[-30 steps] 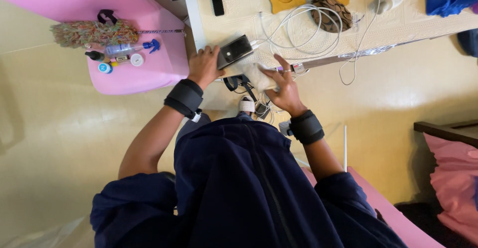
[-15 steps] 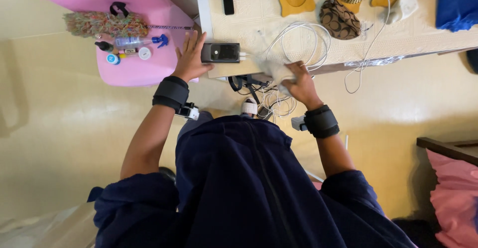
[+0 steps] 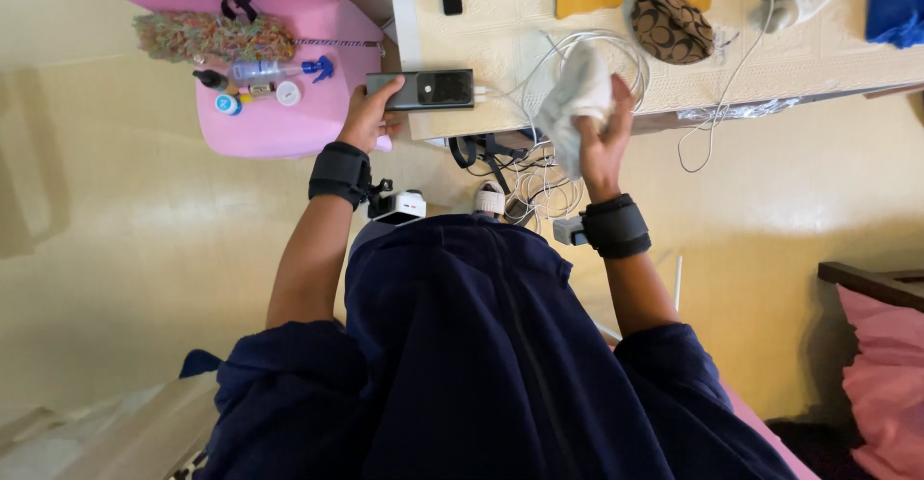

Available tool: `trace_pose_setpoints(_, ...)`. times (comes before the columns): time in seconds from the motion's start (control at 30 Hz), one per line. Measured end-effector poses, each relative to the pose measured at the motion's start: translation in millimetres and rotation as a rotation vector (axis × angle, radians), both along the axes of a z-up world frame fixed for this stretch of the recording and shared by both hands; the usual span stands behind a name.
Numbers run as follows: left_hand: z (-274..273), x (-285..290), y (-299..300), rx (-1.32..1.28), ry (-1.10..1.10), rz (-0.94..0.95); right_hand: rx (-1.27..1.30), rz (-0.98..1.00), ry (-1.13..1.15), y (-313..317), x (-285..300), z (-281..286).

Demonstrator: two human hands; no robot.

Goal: The person cleans various small items on a glass table using a white cloth. They wipe a gold watch, a smartphone, a yellow sponge, a small pouch, and a black remote control, handling each object individually before placing it back on the table.

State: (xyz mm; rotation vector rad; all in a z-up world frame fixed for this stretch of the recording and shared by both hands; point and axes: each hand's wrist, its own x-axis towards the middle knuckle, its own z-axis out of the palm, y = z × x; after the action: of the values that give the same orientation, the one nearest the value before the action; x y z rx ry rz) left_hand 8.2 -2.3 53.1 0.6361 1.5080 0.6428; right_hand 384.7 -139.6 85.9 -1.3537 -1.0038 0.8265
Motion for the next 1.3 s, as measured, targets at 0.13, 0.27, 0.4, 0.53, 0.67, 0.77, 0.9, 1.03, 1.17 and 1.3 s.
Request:
trace_pose_setpoints(0.13,1,4,0,-0.022,0.035,-0.081,0.113,-0.082,-0.179,-1,-13,20)
trace_pose_setpoints(0.27,-61,-7,1,0.016,0.082,-0.079,0.144,-0.001,-0.487,16,-46,19)
trace_pose_setpoints(0.4,-80,-12,-7,0.104,-0.168,0.022,0.114,0.222,-0.849,34,-99,-1)
trace_pose_setpoints(0.53,-31,-17,-33,0.101,-0.441,0.062,0.136,0.313,-0.978,37,-164,-14)
trace_pose_setpoints(0.67,-32,-18,-37,0.036,-0.85,0.052,0.154,0.447,-0.998,49,-218,-17)
trace_pose_setpoints(0.77,-25,-28,-37,-0.004,-1.061,0.081,0.138,0.585,-0.999,58,-239,-8)
trace_pose_setpoints(0.9,-29,-25,-28,0.047,-1.191,0.05,-0.056,0.716,-1.014,67,-216,26)
trace_pose_setpoints(1.03,-48,-21,-25,-0.168,-1.164,0.126,0.022,0.438,-1.101,59,-154,-14)
trace_pose_setpoints(1.17,-61,-18,-33,-0.031,-1.178,0.042,-0.149,0.205,-1.163,47,-140,-50)
trace_pose_setpoints(1.3,-39,-13,-25,-0.085,-1.211,0.144,-0.051,0.241,-1.079,44,-223,-20)
